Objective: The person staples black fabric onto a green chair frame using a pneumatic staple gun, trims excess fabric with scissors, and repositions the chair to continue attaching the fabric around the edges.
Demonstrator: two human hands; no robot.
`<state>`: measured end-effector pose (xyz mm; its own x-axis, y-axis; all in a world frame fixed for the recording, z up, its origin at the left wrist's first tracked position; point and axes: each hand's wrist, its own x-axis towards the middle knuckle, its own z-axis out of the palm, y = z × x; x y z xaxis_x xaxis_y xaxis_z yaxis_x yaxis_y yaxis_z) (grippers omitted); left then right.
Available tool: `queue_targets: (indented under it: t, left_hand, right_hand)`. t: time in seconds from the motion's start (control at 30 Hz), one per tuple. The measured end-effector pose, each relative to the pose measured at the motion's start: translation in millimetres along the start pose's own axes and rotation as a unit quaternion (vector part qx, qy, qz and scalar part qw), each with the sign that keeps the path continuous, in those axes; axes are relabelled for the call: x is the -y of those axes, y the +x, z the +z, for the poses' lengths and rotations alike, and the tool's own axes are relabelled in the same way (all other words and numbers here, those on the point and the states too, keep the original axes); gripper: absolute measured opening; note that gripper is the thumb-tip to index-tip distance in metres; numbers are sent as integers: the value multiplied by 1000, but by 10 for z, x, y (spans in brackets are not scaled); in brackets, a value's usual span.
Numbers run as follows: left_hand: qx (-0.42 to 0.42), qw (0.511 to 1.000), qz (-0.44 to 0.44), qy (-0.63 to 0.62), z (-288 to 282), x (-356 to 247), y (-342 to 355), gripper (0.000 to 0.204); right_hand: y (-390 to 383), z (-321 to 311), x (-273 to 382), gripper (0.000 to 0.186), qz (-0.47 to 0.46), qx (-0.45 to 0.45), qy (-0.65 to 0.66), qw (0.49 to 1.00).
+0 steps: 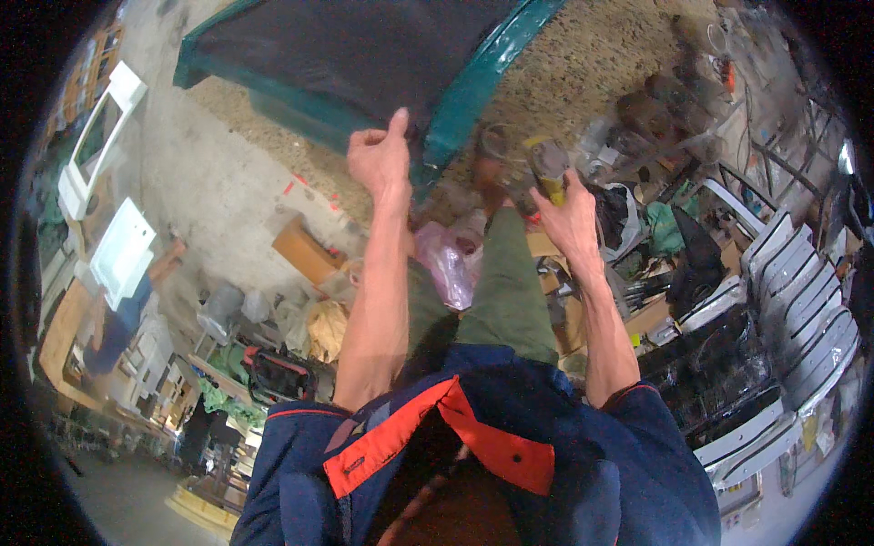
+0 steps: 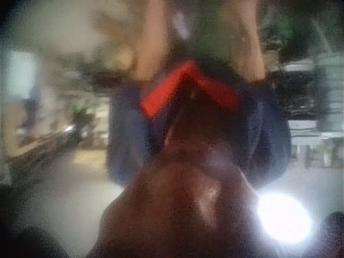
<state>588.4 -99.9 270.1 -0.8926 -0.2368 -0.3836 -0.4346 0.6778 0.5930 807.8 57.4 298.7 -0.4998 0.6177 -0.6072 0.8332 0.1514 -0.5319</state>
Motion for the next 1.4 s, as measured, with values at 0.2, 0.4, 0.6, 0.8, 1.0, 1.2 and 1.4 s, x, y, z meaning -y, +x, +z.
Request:
queue_targets:
  t: [0.2,0.4,0.6,0.8,1.0,1.2,1.4]
  left_hand:
    - [149,965,-199,-86,-64,260,27,40]
    - [205,925,-238,-216,-123,287,35,36]
    - [190,873,-253,-372,-195,282,-39,39]
    - [157,916,-198,-311,-165,131,-178,42]
    - [192,876,-332,-292,-238,154,-79,32]
    - [237,869,-313,-300,-156,284,20,24]
    - [124,956,-142,-225,-120,190,-61,34]
  right_hand:
    - [13,-89,-141,46,-11,-22,-5,1000]
    - [-17,-176,-159,45,12,-16,16,1000]
    - [-33,-160,-230,48,5,-19,8,1000]
    - [-23,-128,-288,47,26,-8,-5,1000]
    - [-37,-170,-236,56,31,-2,10,999]
    - [-6,-143,-270,56,28,-25,6,999]
    - [7,-170,-266,49,31,-1,28,999]
